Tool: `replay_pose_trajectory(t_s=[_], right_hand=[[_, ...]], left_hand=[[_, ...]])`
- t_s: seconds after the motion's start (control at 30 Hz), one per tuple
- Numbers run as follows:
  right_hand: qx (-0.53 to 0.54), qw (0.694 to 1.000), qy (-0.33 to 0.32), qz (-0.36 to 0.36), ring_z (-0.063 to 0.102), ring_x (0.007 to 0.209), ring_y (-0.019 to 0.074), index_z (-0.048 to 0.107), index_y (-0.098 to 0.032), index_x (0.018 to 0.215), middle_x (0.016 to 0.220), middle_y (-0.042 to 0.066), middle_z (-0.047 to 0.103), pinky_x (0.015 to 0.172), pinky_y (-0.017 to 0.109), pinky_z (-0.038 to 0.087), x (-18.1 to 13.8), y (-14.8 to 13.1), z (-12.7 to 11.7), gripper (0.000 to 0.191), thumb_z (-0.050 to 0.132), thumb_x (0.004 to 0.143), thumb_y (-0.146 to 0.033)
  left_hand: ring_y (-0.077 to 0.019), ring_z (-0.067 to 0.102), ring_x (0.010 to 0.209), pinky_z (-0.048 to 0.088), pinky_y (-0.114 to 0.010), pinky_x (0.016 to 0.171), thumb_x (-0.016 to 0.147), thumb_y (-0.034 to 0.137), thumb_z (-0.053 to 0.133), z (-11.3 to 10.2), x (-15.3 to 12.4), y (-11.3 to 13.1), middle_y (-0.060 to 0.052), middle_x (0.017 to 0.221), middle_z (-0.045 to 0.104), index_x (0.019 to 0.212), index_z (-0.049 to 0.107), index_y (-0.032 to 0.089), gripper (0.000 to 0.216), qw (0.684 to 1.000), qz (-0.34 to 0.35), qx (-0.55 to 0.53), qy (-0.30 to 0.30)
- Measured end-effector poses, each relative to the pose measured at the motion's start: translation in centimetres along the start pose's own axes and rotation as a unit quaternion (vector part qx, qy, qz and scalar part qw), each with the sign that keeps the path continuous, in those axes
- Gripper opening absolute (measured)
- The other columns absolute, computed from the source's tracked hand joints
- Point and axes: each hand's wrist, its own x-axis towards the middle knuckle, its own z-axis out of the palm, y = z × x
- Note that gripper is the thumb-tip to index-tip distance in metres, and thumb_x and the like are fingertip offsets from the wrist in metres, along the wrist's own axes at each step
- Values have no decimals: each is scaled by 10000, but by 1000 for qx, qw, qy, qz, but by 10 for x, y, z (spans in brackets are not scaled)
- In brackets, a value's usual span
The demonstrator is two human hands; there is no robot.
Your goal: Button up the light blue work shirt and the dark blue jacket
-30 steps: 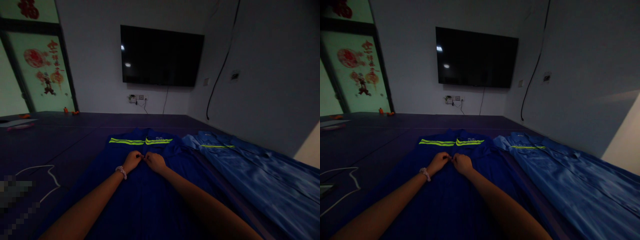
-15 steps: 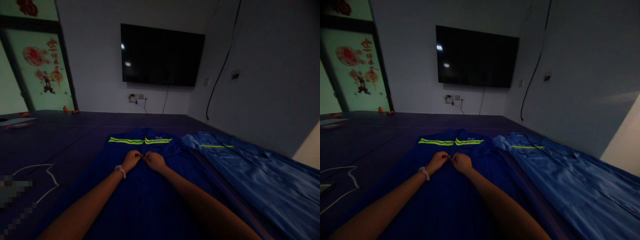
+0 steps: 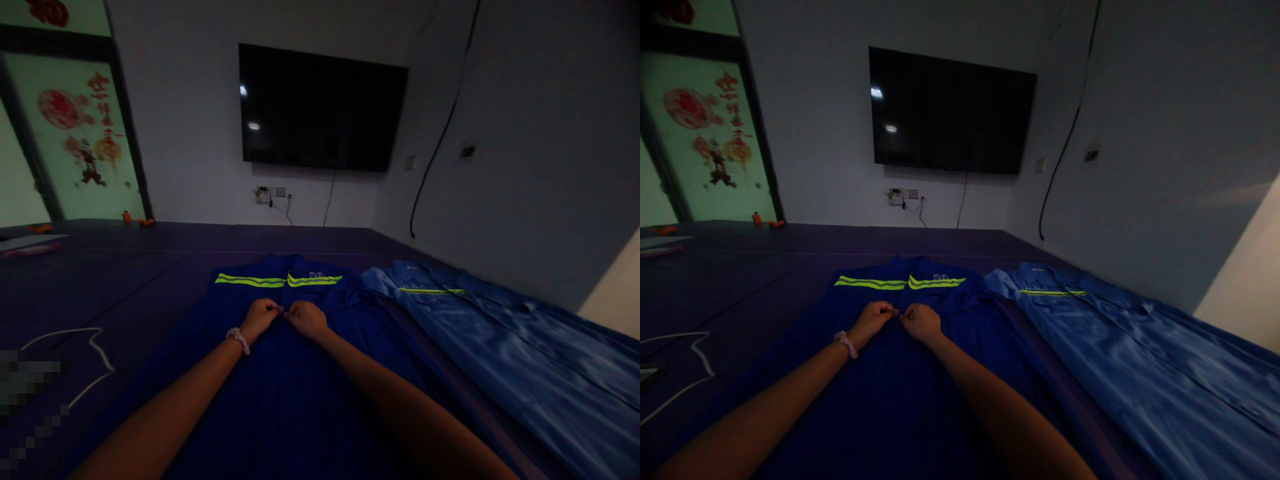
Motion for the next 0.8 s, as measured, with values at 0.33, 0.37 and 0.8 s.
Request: replay_pose_trajectory(t_s=[0.33,0.37,0.8], right_hand=[[-29,999,15,38,605,755,152,671,-243,779,820,10,671,541,207,354,2,-3,3,206,522,719,-372],[-31,999,17,40,606,755,155,672,-242,773,814,12,671,538,210,353,1,-4,4,208,516,719,-370],[-49,999,20,5,600,789,148,658,-245,820,847,9,670,592,209,367,-2,-3,6,213,487,760,-356]], left_hand=[[-106,445,536,318,-211,515,633,406,548,-1,-2,3,17,539,523,550,572,131,288,1000,17,-11,-14],[-109,453,543,325,-213,523,634,408,548,-2,-3,3,15,544,529,551,571,132,289,1000,23,-11,-19],[-149,557,666,411,-242,641,648,280,539,-6,-4,4,-30,679,628,649,622,136,166,996,59,58,-46]])
